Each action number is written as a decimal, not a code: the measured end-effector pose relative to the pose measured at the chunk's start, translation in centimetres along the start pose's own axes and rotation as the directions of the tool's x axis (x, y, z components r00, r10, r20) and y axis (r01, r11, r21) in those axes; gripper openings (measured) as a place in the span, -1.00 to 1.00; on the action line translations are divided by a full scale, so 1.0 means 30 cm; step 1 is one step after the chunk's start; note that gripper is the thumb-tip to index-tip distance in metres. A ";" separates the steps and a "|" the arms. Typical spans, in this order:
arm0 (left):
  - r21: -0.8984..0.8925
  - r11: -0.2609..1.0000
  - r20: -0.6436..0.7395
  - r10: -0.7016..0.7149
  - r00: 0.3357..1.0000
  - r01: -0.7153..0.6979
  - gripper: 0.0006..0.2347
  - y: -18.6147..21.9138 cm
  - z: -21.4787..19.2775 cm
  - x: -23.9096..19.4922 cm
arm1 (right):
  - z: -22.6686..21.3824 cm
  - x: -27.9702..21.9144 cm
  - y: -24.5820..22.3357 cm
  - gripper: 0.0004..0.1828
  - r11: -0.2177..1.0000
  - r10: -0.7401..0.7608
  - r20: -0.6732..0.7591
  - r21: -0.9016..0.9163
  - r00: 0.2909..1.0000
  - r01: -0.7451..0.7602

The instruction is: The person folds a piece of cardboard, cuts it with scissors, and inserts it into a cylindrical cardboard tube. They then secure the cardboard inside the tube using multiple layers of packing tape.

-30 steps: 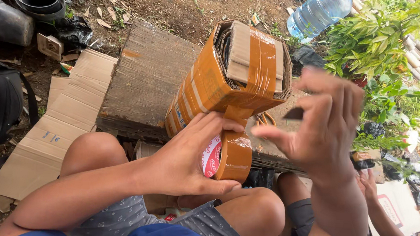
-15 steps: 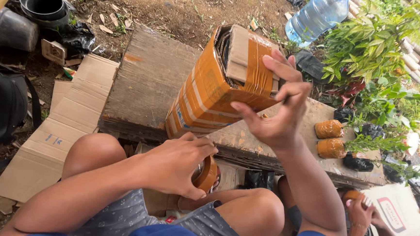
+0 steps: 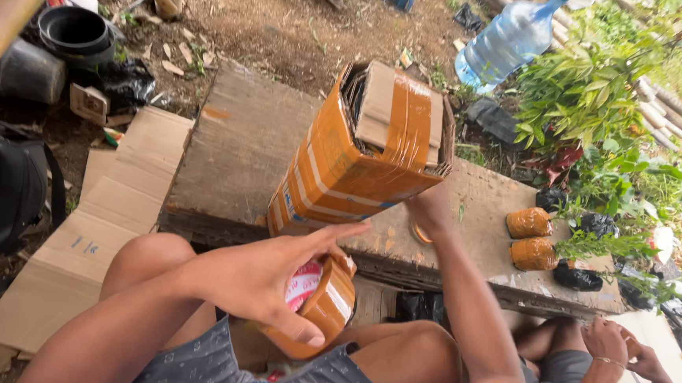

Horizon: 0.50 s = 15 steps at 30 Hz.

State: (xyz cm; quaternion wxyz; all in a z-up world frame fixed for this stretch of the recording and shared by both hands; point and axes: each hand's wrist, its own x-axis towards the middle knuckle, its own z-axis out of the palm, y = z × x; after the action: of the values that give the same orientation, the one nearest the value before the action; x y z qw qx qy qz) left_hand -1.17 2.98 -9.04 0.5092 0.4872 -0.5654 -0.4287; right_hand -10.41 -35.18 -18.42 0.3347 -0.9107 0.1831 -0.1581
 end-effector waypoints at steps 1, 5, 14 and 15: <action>-0.058 0.998 0.029 -0.014 0.999 0.016 0.06 0.002 -0.001 -0.002 | 0.086 0.009 0.074 -0.67 0.977 -0.151 0.035 0.154 0.988 0.144; -0.006 1.000 0.139 0.014 0.990 -0.013 -0.02 0.003 -0.010 -0.009 | 0.224 -0.046 0.250 -0.57 0.376 -0.589 0.314 -0.709 0.745 0.597; 0.098 0.995 0.277 -0.005 0.961 -0.023 0.00 -0.004 -0.026 -0.008 | -0.317 0.068 -0.398 -0.10 0.803 -0.596 0.063 0.048 0.801 0.594; 0.096 0.995 0.289 -0.020 0.957 -0.008 0.01 -0.009 -0.020 -0.004 | -0.369 0.081 -0.523 -0.07 0.720 -0.680 0.188 -0.012 0.709 0.693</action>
State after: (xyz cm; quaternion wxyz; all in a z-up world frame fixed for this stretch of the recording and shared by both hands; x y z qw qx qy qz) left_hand -0.55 3.06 -9.26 0.3954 0.4447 -0.6524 -0.4693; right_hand -9.25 -31.22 0.49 0.2288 -0.9363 -0.1914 -0.1853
